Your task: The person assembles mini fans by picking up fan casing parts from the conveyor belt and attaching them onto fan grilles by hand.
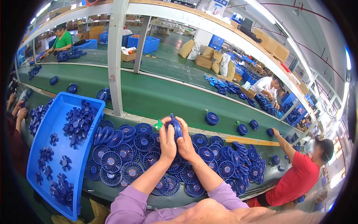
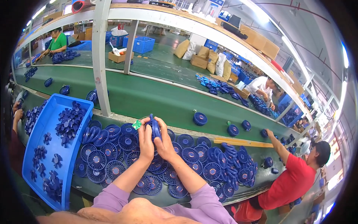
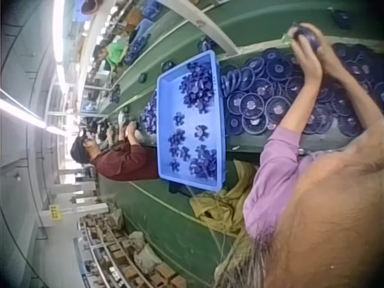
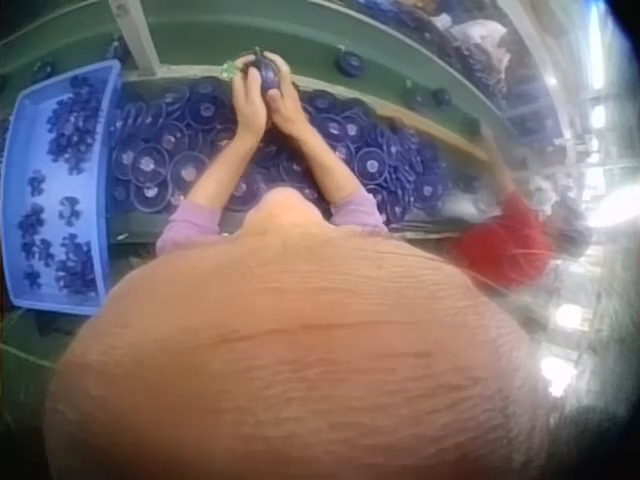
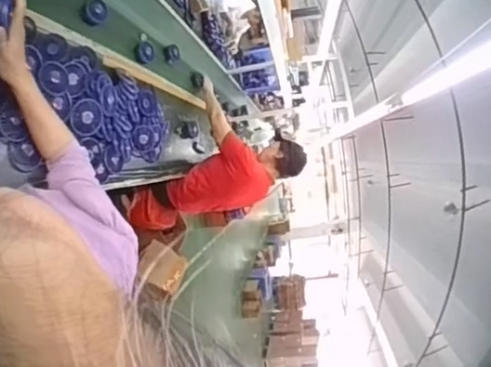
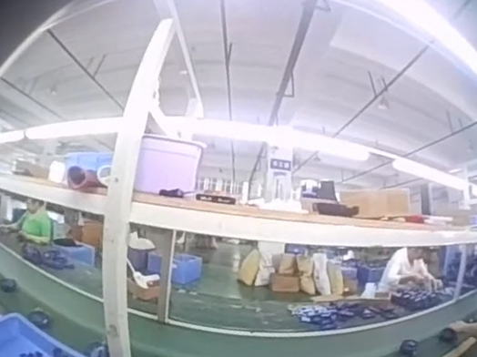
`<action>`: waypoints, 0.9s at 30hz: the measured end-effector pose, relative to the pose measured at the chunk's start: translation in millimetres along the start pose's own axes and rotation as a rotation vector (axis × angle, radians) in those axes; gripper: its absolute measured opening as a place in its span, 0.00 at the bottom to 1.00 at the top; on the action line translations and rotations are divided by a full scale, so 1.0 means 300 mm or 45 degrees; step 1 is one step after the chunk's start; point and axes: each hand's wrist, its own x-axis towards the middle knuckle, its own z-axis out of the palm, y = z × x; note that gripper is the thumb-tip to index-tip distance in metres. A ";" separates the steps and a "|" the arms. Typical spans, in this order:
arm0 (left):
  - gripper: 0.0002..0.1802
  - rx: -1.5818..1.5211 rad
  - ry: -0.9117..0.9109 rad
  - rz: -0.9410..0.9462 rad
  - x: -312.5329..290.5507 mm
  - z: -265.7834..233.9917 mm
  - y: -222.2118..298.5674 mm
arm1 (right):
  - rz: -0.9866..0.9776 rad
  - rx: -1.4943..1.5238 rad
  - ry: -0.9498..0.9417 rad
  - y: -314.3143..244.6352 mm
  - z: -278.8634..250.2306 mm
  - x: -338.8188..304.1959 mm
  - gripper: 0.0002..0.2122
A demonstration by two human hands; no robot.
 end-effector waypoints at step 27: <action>0.23 0.126 -0.016 0.138 0.025 -0.005 0.015 | 0.036 0.082 -0.047 0.047 0.007 0.009 0.46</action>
